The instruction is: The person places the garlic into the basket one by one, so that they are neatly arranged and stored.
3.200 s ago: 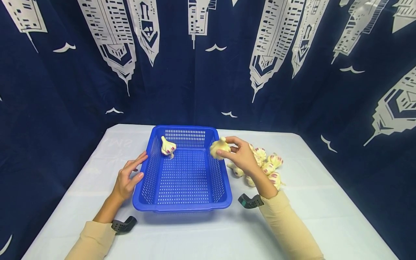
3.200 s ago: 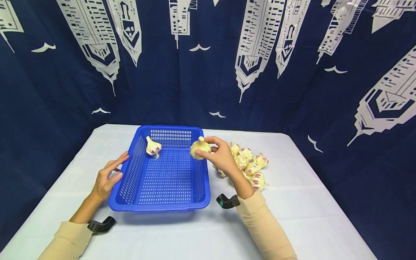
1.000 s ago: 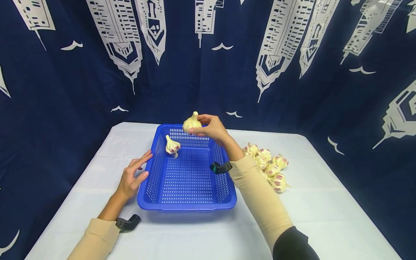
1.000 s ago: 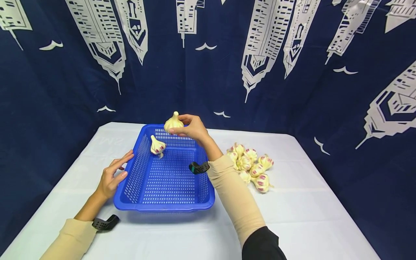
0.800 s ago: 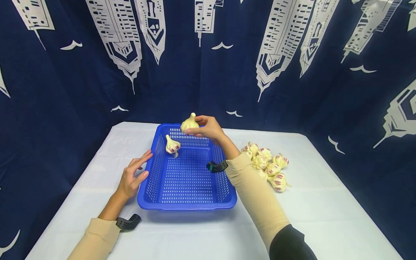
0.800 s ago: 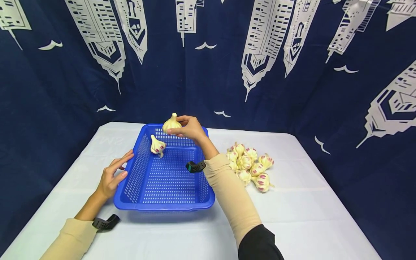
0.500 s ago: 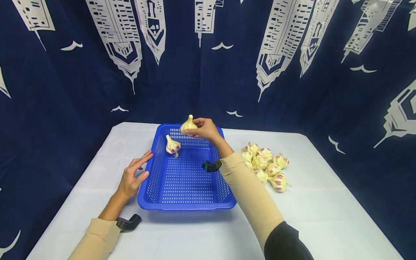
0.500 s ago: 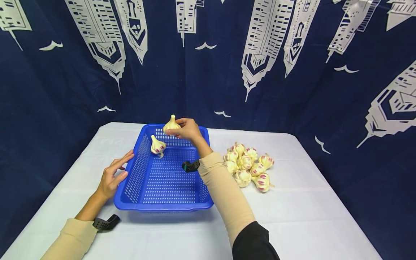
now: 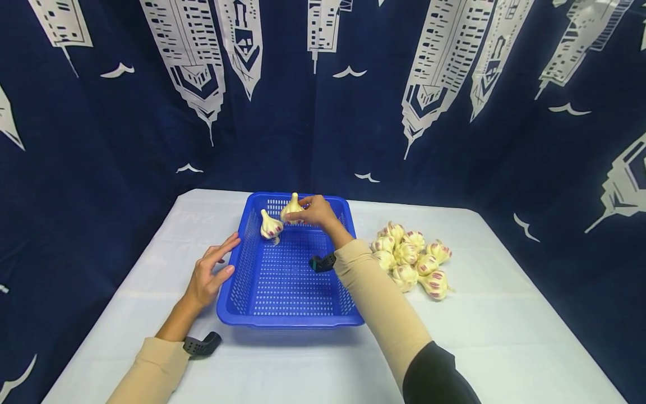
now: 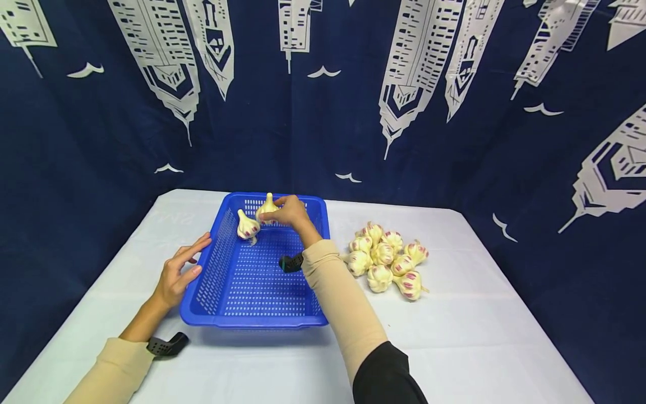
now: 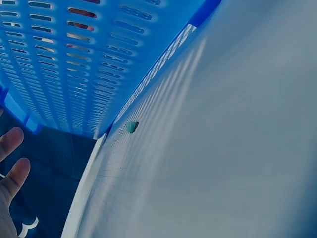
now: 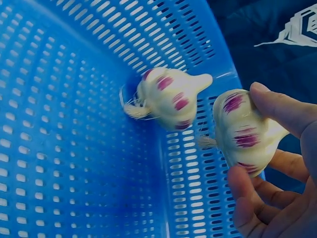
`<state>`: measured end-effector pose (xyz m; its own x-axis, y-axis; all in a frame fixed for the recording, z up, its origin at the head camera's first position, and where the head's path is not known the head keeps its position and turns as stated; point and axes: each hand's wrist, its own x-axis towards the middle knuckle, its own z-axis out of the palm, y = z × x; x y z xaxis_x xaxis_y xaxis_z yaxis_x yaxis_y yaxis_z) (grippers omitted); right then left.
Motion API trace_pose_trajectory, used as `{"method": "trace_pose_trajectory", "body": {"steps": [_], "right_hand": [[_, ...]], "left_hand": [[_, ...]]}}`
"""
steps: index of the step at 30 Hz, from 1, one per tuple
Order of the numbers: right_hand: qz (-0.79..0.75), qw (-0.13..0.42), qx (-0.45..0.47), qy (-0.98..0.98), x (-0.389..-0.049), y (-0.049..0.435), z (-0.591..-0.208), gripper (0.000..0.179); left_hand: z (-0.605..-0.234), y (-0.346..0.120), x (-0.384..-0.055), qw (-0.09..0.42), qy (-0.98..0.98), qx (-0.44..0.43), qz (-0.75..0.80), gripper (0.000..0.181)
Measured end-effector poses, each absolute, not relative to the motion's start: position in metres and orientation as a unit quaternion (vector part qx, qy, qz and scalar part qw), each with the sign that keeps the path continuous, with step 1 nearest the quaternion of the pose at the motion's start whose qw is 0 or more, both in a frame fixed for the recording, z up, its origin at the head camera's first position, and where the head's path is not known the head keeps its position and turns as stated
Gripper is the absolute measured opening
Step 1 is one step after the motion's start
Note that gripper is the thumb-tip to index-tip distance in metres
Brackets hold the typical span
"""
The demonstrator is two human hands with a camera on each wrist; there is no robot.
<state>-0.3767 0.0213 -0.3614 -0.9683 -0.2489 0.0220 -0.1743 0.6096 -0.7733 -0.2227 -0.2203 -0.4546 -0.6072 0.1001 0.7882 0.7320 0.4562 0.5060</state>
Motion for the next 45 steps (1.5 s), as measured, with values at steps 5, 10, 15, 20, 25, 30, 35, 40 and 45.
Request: {"method": "trace_pose_trajectory", "body": {"steps": [5,10,15,20,25,30,35,40,45], "right_hand": [[-0.398,0.065,-0.107,0.909,-0.378,0.022,-0.368,0.063],[-0.351,0.066,-0.101,0.929,-0.381,0.022,-0.376,0.056],[-0.324,0.08,-0.097,0.938,-0.38,0.02,-0.384,0.051],[-0.304,0.081,-0.097,0.944,-0.38,0.018,-0.389,0.046],[-0.306,0.081,-0.105,0.943,-0.381,0.02,-0.391,0.045],[-0.313,0.073,-0.116,0.94,-0.383,0.021,-0.392,0.035],[-0.307,0.068,-0.116,0.942,-0.384,0.019,-0.393,0.033],[-0.297,0.058,-0.118,0.946,-0.386,0.018,-0.393,0.038],[-0.287,0.04,-0.113,0.95,-0.387,0.017,-0.391,0.045]], "left_hand": [[-0.433,-0.211,-0.209,0.354,-0.77,-0.278,-0.452,0.049],[-0.427,-0.21,-0.204,0.354,-0.773,-0.273,-0.451,0.049],[-0.428,-0.21,-0.204,0.35,-0.772,-0.273,-0.455,0.05],[-0.428,-0.21,-0.203,0.343,-0.777,-0.268,-0.455,0.05],[-0.427,-0.21,-0.203,0.344,-0.777,-0.268,-0.454,0.05],[-0.426,-0.209,-0.203,0.346,-0.777,-0.269,-0.451,0.05],[-0.427,-0.21,-0.203,0.339,-0.78,-0.265,-0.453,0.05],[-0.427,-0.211,-0.203,0.339,-0.782,-0.264,-0.452,0.05],[-0.443,-0.218,-0.215,0.343,-0.781,-0.265,-0.45,0.052]]}}
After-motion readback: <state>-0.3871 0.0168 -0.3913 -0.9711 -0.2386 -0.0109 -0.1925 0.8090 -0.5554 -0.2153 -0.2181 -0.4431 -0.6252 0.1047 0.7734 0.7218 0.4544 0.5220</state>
